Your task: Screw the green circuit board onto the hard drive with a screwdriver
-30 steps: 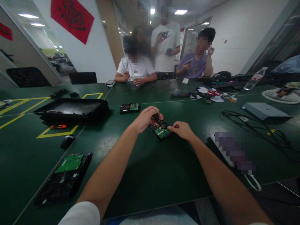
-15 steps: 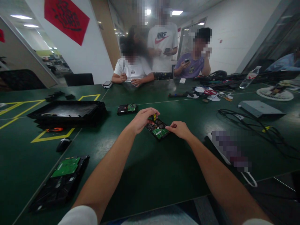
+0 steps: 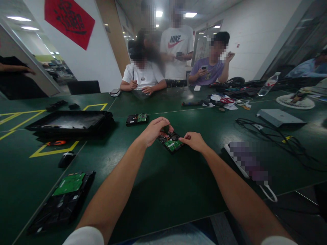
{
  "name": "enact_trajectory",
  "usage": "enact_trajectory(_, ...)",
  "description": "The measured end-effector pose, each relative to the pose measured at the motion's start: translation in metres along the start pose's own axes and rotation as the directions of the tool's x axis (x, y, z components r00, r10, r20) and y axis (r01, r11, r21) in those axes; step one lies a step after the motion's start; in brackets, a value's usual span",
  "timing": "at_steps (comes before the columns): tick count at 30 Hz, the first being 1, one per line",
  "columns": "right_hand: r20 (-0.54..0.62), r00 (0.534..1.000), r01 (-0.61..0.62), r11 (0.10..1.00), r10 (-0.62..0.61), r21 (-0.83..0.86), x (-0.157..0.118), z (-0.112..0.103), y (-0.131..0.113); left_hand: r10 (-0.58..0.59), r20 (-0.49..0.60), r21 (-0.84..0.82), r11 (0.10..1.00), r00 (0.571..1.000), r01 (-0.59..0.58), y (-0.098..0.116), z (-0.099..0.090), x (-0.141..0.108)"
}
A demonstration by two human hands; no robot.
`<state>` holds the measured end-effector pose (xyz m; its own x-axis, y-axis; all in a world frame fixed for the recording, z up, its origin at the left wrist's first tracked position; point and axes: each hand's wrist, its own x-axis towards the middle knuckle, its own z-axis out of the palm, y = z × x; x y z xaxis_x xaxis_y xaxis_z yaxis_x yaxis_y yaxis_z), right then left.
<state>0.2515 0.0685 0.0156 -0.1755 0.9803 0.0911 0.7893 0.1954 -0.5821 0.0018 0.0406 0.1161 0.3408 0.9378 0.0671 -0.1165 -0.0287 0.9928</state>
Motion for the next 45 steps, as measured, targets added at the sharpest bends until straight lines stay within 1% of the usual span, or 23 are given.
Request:
enact_trajectory(6, -0.011, 1.0, 0.012, 0.999, -0.012, -0.03, 0.0004, 0.0003, -0.0003, 0.072, -0.03, 0.13, 0.989, 0.997, -0.067, 0.0023, -0.003, 0.0004)
enact_trajectory(9, -0.012, 1.0, 0.009, 1.0, -0.009, -0.025, -0.0002, -0.0002, -0.0007, 0.081, -0.038, 0.155, 0.985, 0.996, -0.074, 0.0026, -0.0048, 0.0011)
enact_trajectory(12, -0.004, 1.0, 0.009, 1.0, -0.01, -0.02, -0.0007, -0.0009, -0.0011, 0.056, -0.008, 0.125, 0.991, 0.998, -0.054, 0.0023, -0.005, 0.0012)
enact_trajectory(15, -0.005, 1.0, 0.006, 1.0, -0.006, -0.011, -0.0008, -0.001, -0.0011, 0.014, 0.009, 0.052, 0.999, 1.0, -0.014, 0.0018, -0.0032, 0.0008)
enact_trajectory(18, -0.008, 1.0, 0.006, 1.0, -0.006, -0.004, -0.0009, -0.0008, -0.001, -0.016, 0.001, -0.026, 1.0, 1.0, 0.016, 0.0009, -0.0009, 0.0005)
enact_trajectory(21, -0.009, 1.0, 0.011, 1.0, -0.011, -0.006, -0.0013, -0.0011, -0.001, -0.022, -0.02, -0.069, 0.997, 1.0, 0.021, -0.0006, -0.0004, 0.0009)
enact_trajectory(24, -0.006, 1.0, 0.016, 1.0, -0.016, -0.02, -0.0016, -0.0016, -0.0009, -0.008, -0.04, -0.053, 0.999, 0.999, 0.006, -0.0018, -0.0019, 0.0022)
enact_trajectory(28, 0.004, 1.0, 0.007, 1.0, -0.007, -0.015, -0.0011, -0.0013, -0.0002, 0.042, -0.051, 0.034, 0.999, 0.998, -0.04, -0.0018, -0.0046, 0.0034)
enact_trajectory(31, -0.009, 1.0, 0.013, 1.0, -0.013, -0.008, -0.0008, -0.0005, 0.0001, 0.044, -0.041, 0.065, 0.997, 0.998, -0.041, -0.0006, -0.005, 0.0027)
enact_trajectory(34, -0.021, 1.0, 0.022, 1.0, -0.022, -0.009, -0.0008, -0.0001, -0.0001, 0.019, 0.006, 0.05, 0.999, 1.0, -0.019, 0.0004, -0.0036, 0.0011)
enact_trajectory(37, -0.015, 1.0, 0.019, 1.0, -0.02, -0.006, -0.0009, -0.0006, -0.0006, -0.008, 0.033, -0.003, 1.0, 0.999, 0.008, 0.0003, -0.0022, 0.0006)
enact_trajectory(41, -0.006, 1.0, 0.02, 1.0, -0.02, -0.007, -0.0014, -0.001, -0.0007, -0.032, 0.0, -0.052, 0.998, 0.999, 0.032, -0.0008, -0.0027, 0.0016)
enact_trajectory(45, -0.006, 1.0, 0.009, 1.0, -0.009, 0.005, -0.0018, -0.0007, -0.0005, -0.027, -0.018, -0.01, 1.0, 0.999, 0.027, 0.0004, -0.0025, 0.0004)
